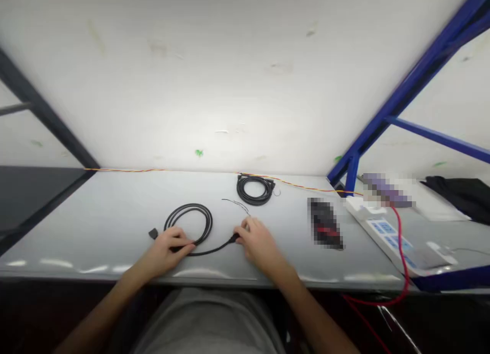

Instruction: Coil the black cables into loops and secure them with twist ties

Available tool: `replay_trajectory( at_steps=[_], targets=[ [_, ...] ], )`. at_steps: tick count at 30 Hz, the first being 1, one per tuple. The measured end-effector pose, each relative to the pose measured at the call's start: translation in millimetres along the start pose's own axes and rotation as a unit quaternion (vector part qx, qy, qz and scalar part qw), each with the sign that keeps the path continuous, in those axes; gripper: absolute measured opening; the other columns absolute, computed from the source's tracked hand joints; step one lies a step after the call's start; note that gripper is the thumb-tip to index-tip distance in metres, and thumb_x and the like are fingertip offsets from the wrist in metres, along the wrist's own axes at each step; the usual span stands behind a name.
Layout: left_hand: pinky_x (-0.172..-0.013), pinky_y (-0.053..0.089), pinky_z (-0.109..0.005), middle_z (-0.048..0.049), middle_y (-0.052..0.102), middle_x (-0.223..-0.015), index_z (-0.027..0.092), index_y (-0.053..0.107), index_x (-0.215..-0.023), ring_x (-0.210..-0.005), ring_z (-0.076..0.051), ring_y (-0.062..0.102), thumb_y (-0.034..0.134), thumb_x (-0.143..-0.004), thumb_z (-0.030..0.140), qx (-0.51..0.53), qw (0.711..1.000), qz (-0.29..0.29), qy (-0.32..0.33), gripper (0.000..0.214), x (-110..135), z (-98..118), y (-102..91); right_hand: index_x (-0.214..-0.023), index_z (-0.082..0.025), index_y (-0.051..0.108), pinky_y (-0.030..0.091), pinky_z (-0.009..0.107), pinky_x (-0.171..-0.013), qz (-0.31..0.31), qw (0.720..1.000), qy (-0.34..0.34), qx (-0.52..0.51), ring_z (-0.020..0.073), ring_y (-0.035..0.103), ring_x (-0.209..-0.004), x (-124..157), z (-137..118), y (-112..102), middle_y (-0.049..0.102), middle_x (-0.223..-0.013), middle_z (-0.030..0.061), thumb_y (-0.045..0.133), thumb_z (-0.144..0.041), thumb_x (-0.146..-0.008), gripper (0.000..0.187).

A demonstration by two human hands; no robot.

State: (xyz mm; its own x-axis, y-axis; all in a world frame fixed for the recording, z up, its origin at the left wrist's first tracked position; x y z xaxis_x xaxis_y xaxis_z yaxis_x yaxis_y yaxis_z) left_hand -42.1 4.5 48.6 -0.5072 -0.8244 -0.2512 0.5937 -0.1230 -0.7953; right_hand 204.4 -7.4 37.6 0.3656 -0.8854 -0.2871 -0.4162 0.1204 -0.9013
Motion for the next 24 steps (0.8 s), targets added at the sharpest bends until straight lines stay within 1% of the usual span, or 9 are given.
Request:
replay_trajectory(
  at_steps=[3,6,9,11,14,16,20,22,24],
  targets=[
    [-0.079,0.049,-0.032,-0.0038,0.063,-0.081,0.027,0.085,-0.096,-0.082,-0.018,0.061,0.063,-0.100,0.036,0.033,0.999,0.029,-0.015,0.024,4,-5,2.6,-0.116,-0.023,0.074,0.050,0.035,-0.080,0.032,0.998,0.050,-0.006,0.0225,0.060,-0.087,-10,-2,7,0.062,-0.096,0.0073,0.057,-0.015,-0.099,0.025],
    [-0.077,0.048,-0.033,-0.0038,0.062,-0.079,0.025,0.085,-0.092,-0.080,-0.018,0.061,0.064,-0.100,0.036,0.040,0.998,0.043,-0.028,0.024,6,-7,8.9,-0.119,-0.022,0.074,0.050,0.033,-0.079,0.062,0.993,0.093,-0.048,0.0214,0.062,-0.085,-28,-8,18,0.065,-0.093,0.0070,0.053,-0.012,-0.100,0.031],
    [-0.078,0.047,-0.034,-0.0037,0.061,-0.077,0.024,0.084,-0.089,-0.079,-0.019,0.060,0.064,-0.099,0.035,0.028,0.996,0.072,-0.043,0.025,6,-4,13.3,-0.118,-0.018,0.074,0.052,0.038,-0.085,0.117,0.985,0.111,-0.066,0.0237,0.062,-0.092,-44,-22,22,0.067,-0.105,0.0115,0.049,-0.006,-0.096,0.035],
    [-0.078,0.047,-0.035,-0.0036,0.060,-0.076,0.024,0.083,-0.090,-0.078,-0.019,0.059,0.063,-0.099,0.034,0.016,0.995,0.087,-0.047,0.025,6,0,15.4,-0.116,-0.018,0.072,0.052,0.042,-0.091,0.144,0.983,0.084,-0.079,0.0260,0.060,-0.100,-51,-40,22,0.064,-0.113,0.0137,0.049,-0.006,-0.094,0.035],
    [-0.083,0.049,-0.037,-0.0048,0.060,-0.081,0.021,0.078,-0.081,-0.084,-0.020,0.059,0.060,-0.099,0.030,0.024,0.995,0.083,-0.049,0.027,5,2,16.1,-0.120,-0.019,0.067,0.050,0.040,-0.096,0.088,0.986,-0.055,-0.134,0.0247,0.058,-0.106,-56,-86,32,0.064,-0.114,0.0112,0.048,-0.010,-0.099,0.030],
    [-0.088,0.051,-0.037,-0.0061,0.061,-0.091,0.019,0.073,-0.083,-0.092,-0.021,0.060,0.055,-0.100,0.025,0.065,0.995,0.071,-0.041,0.025,7,0,12.4,-0.120,-0.019,0.063,0.049,0.039,-0.094,0.032,0.979,-0.115,-0.163,0.0229,0.058,-0.102,-54,-109,42,0.064,-0.110,0.0095,0.045,-0.015,-0.105,0.023],
    [-0.099,0.052,-0.038,-0.0090,0.056,-0.115,0.021,0.059,-0.116,-0.112,-0.022,0.058,0.052,-0.101,0.024,0.131,0.982,0.134,-0.035,0.017,26,-16,-18.1,-0.111,-0.017,0.061,0.047,0.039,-0.088,-0.012,0.987,-0.117,-0.107,0.0236,0.055,-0.097,-54,-119,57,0.062,-0.104,0.0091,0.049,-0.026,-0.108,0.015],
    [-0.105,0.049,-0.041,-0.0099,0.054,-0.121,0.022,0.057,-0.118,-0.120,-0.024,0.055,0.057,-0.100,0.027,0.078,0.984,0.155,-0.044,0.019,40,-24,-33.4,-0.108,-0.017,0.062,0.044,0.038,-0.088,-0.029,0.989,-0.131,-0.064,0.0234,0.052,-0.096,-54,-121,61,0.060,-0.103,0.0089,0.048,-0.026,-0.109,0.017],
    [-0.106,0.046,-0.043,-0.0087,0.057,-0.120,0.023,0.061,-0.116,-0.118,-0.025,0.055,0.062,-0.099,0.028,-0.003,0.991,0.128,-0.037,0.018,52,-27,-39.8,-0.106,-0.019,0.064,0.041,0.038,-0.088,-0.043,0.987,-0.148,-0.035,0.0229,0.050,-0.095,-54,-125,61,0.058,-0.102,0.0081,0.046,-0.029,-0.110,0.021]
  ],
)
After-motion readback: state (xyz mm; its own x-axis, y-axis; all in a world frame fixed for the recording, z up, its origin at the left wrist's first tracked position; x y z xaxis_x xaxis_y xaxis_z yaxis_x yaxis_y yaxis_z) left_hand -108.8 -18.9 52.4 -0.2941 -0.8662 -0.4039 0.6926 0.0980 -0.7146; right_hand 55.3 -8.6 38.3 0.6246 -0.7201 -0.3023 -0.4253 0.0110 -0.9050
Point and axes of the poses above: each hand's wrist, its own x-axis away from the middle knuckle, its own y-axis out of the palm, z = x × y, the point moved 8 cm from there along -x, towards the middle knuckle
